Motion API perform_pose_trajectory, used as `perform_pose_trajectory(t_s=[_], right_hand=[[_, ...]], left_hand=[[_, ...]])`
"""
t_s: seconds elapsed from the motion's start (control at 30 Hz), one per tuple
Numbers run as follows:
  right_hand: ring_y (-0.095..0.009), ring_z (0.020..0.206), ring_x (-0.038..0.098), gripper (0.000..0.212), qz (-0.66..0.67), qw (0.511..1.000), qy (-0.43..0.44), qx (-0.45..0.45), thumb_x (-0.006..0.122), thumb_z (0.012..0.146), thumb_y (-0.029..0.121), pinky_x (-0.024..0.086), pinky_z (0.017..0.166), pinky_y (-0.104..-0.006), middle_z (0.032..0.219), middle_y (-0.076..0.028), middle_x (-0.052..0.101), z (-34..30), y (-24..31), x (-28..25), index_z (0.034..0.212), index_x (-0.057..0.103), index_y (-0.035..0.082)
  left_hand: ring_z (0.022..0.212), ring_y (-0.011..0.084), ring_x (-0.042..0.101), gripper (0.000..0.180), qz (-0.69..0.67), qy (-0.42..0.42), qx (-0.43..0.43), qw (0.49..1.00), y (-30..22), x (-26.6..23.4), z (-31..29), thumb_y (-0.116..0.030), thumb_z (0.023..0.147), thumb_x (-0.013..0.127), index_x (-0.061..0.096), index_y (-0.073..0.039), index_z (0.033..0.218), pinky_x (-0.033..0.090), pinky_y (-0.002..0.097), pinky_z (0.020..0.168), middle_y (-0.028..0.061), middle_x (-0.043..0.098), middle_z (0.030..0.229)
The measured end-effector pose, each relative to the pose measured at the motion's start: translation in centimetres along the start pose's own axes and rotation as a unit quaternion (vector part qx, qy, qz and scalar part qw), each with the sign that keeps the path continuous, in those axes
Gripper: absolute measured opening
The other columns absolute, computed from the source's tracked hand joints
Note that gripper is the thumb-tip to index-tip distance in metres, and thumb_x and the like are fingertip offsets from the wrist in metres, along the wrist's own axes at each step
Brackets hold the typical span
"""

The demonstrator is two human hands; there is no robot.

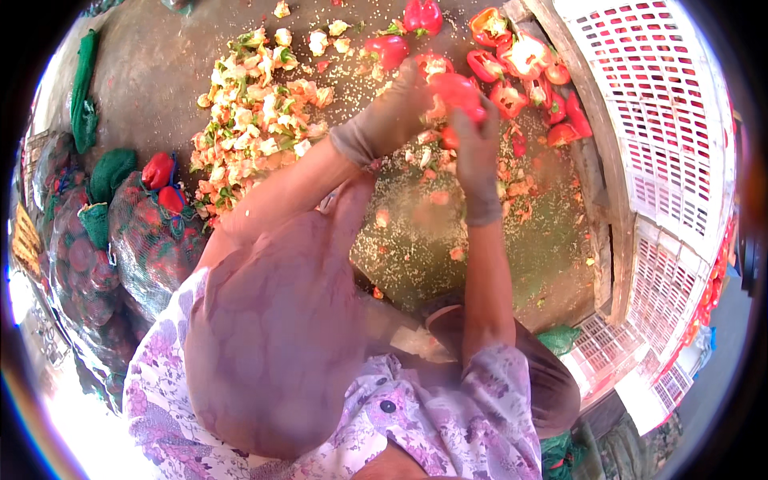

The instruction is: The person processes bell peppers by hand, pulling them apart and removing the cores while sitting on the floor.

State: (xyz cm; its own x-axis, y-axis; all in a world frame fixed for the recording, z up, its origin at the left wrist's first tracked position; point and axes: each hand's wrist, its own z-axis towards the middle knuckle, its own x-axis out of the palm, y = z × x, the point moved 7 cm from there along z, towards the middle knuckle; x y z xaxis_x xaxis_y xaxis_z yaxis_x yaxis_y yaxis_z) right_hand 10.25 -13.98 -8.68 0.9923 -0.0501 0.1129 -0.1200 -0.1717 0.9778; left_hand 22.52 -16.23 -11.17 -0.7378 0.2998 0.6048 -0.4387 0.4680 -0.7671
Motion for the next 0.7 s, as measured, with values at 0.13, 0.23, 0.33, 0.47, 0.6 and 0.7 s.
perform_pose_trajectory(t_s=[0.13,0.23,0.33,0.47,0.6,0.7], right_hand=[[-0.027,0.101,0.062,0.050,0.390,0.909,0.024,0.144,0.050,0.094,0.037,0.057,0.075,-0.0345,0.119,-0.014,0.060,-0.7,-2.3,-2.0,0.129,0.050,0.002],[-0.028,0.100,0.061,0.049,0.509,0.845,0.029,0.162,0.050,0.094,0.038,0.056,0.077,-0.0375,0.116,-0.014,0.060,-1.0,-1.9,-0.5,0.125,0.051,0.001],[-0.027,0.098,0.060,0.047,0.529,0.836,0.027,0.144,0.050,0.094,0.038,0.054,0.081,-0.0376,0.110,-0.013,0.060,-1.3,-2.0,-0.2,0.122,0.052,0.001],[-0.022,0.093,0.059,0.045,0.433,0.892,0.050,0.124,0.046,0.095,0.042,0.050,0.075,-0.0302,0.103,-0.009,0.061,-1.3,-2.3,-0.1,0.118,0.054,0.004],[-0.023,0.093,0.061,0.043,0.382,0.917,-0.081,0.085,0.046,0.095,0.043,0.051,0.077,-0.0333,0.104,-0.008,0.063,-1.7,-1.1,0.2,0.116,0.056,0.006],[-0.023,0.098,0.060,0.047,0.437,0.892,-0.057,0.098,0.046,0.097,0.043,0.052,0.083,-0.0350,0.111,-0.010,0.061,-1.2,-1.7,-0.8,0.123,0.052,0.004]], left_hand=[[0.100,0.0166,0.060,0.064,0.101,-0.106,0.038,0.989,-4.1,-0.9,-1.9,-0.050,0.094,0.055,0.043,-0.006,0.138,0.050,0.0335,0.089,0.0108,0.056,0.120],[0.070,0.0137,0.064,0.038,0.222,-0.084,0.008,0.971,-5.9,1.7,-2.2,-0.032,0.098,0.055,0.058,-0.007,0.126,0.054,0.0263,0.065,0.0026,0.067,0.085],[0.068,0.0119,0.064,0.037,0.440,0.006,0.060,0.896,-5.1,4.3,-1.7,-0.031,0.095,0.059,0.059,-0.012,0.126,0.052,0.0277,0.060,0.0053,0.068,0.086],[0.076,0.0292,0.066,0.024,0.713,0.042,0.118,0.689,-4.9,6.8,-2.2,-0.034,0.088,0.058,0.061,-0.014,0.099,0.052,0.0392,0.065,0.0083,0.066,0.085],[0.079,0.0300,0.066,0.019,0.690,0.068,0.078,0.716,-2.8,5.2,-2.2,-0.032,0.090,0.055,0.056,-0.013,0.095,0.051,0.0428,0.064,0.0071,0.065,0.081],[0.072,0.0311,0.064,0.017,0.644,0.048,0.080,0.759,-3.5,2.8,-3.4,-0.028,0.089,0.061,0.061,-0.012,0.096,0.051,0.0411,0.065,0.0129,0.064,0.077]])
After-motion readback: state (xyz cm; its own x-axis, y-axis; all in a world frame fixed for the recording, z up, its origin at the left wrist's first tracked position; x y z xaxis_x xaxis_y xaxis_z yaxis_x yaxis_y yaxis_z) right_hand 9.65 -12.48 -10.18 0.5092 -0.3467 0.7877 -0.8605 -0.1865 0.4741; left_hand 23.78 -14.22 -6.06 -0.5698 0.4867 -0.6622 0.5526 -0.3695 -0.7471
